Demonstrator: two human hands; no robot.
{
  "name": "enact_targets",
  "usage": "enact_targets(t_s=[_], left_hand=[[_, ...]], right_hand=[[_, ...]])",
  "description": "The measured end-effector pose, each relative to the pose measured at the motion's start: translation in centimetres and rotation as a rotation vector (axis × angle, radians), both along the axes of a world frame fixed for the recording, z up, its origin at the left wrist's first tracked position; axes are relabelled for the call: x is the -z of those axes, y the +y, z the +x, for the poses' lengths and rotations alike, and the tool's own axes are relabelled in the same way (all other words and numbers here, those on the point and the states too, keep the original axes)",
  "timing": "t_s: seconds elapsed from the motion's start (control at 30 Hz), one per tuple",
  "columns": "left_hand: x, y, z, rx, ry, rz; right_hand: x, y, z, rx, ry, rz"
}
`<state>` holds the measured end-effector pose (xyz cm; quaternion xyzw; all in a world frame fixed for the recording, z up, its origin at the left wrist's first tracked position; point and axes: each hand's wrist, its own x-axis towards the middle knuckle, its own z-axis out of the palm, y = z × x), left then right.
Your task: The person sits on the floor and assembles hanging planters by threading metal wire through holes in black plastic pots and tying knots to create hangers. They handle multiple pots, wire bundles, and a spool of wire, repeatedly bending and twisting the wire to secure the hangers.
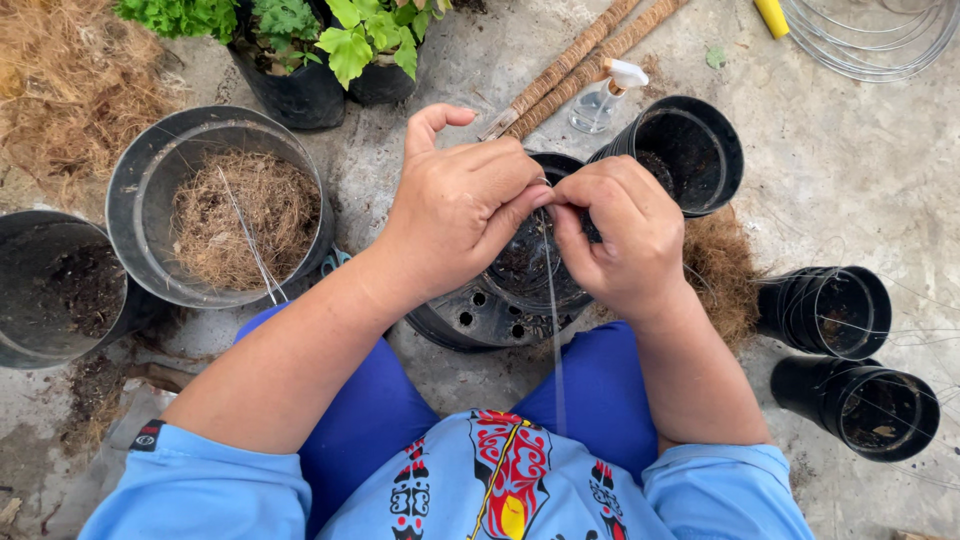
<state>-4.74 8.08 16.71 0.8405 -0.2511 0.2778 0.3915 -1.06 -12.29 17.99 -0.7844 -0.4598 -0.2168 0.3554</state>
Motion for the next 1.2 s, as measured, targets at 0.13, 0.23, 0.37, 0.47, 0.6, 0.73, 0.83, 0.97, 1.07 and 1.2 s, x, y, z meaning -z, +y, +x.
enact_targets(t_s=[0.13, 0.23, 0.37, 0.47, 0.6, 0.73, 0.83, 0.97, 1.07, 1.2], left_hand=[[-0.1, 0.6, 0.4, 0.055, -0.007, 0.023], [-0.2, 0.9, 0.5, 0.06, 0.009, 0.033], [-0.1, 1.1, 0.5, 0.025, -0.002, 0.033], [0.2, 1.6, 0.8, -0.073, -0.043, 0.01], [1.0, 3.4, 2.1, -0.183, -0.15, -0.005], [1.8, 5.0, 3.5, -0.225, -0.262, 0.015], [2.3, 5.9, 4.1, -0.286, -0.283, 0.022], [2.8, 6.4, 4.0, -0.234, -0.307, -0.066], [3.1, 6.2, 3.4, -0.238, -0.28, -0.07], [3.2, 5.2, 2.6, -0.244, -0.257, -0.032]], right_hand=[[-0.1, 0.1, 0.5, -0.035, 0.007, -0.013], [0.1, 0.1, 0.6, -0.048, 0.027, -0.006], [0.6, -0.4, 0.8, -0.018, 0.153, -0.003], [1.4, -1.5, 1.9, 0.035, 0.323, 0.001], [3.0, -3.4, 4.5, 0.051, 0.658, 0.0], [4.8, -5.5, 7.0, -0.04, 1.007, 0.0], [6.2, -6.4, 8.0, -0.035, 1.058, -0.107], [7.6, -6.5, 8.1, -0.033, 1.091, -0.218], [7.5, -6.1, 7.3, 0.011, 1.002, -0.266], [6.0, -5.4, 5.4, 0.079, 0.77, -0.257]])
